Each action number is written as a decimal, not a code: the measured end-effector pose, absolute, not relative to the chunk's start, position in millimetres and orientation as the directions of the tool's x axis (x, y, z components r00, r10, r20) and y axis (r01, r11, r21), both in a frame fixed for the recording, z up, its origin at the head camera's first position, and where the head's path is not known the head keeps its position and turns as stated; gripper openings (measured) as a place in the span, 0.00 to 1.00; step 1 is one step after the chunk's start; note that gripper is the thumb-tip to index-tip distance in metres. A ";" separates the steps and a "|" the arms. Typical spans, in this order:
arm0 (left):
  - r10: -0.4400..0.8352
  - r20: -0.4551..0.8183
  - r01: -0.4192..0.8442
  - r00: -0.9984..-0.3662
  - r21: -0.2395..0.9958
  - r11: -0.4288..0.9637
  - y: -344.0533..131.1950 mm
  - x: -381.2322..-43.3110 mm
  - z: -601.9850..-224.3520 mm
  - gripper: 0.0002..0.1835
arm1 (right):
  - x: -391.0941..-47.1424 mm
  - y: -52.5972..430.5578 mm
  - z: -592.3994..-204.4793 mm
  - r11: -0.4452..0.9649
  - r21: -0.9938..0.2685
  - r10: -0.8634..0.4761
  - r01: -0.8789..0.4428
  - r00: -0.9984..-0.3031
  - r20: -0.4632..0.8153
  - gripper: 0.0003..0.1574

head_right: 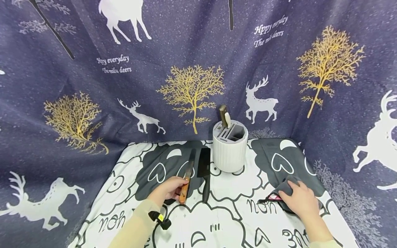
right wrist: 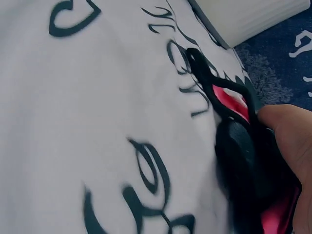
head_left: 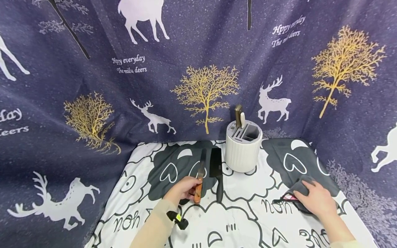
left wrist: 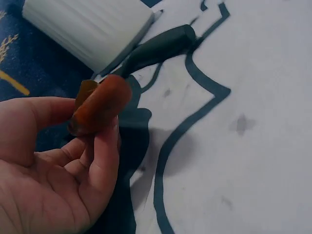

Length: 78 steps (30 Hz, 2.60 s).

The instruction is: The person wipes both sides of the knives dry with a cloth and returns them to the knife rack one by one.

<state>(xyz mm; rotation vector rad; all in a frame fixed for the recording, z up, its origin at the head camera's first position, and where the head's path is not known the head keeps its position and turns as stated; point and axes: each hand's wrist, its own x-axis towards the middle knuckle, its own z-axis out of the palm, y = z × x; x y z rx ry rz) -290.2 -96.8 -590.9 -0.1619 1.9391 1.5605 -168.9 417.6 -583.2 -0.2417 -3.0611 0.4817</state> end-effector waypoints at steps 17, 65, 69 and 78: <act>0.322 -0.538 -0.514 -0.779 0.842 0.165 -94.9 -287.4 -597.0 0.14 | -177.1 393.9 -591.3 0.798 -0.466 0.285 0.382 -0.921 -0.267 0.56; 0.374 -0.370 -0.382 -0.851 0.923 0.045 -101.6 -262.9 -567.8 0.17 | -145.2 433.2 -551.4 0.595 -0.670 0.584 0.444 -0.812 -0.019 0.43; 0.385 -0.334 -0.355 -0.860 0.935 0.017 -100.0 -259.4 -557.6 0.17 | -148.4 427.4 -532.6 0.515 -0.751 0.617 0.413 -0.787 -0.010 0.41; 0.423 -0.272 -0.298 -0.864 0.955 0.007 -95.9 -251.9 -527.0 0.19 | -173.8 390.0 -474.1 0.551 -0.812 0.512 0.192 -0.846 0.147 0.41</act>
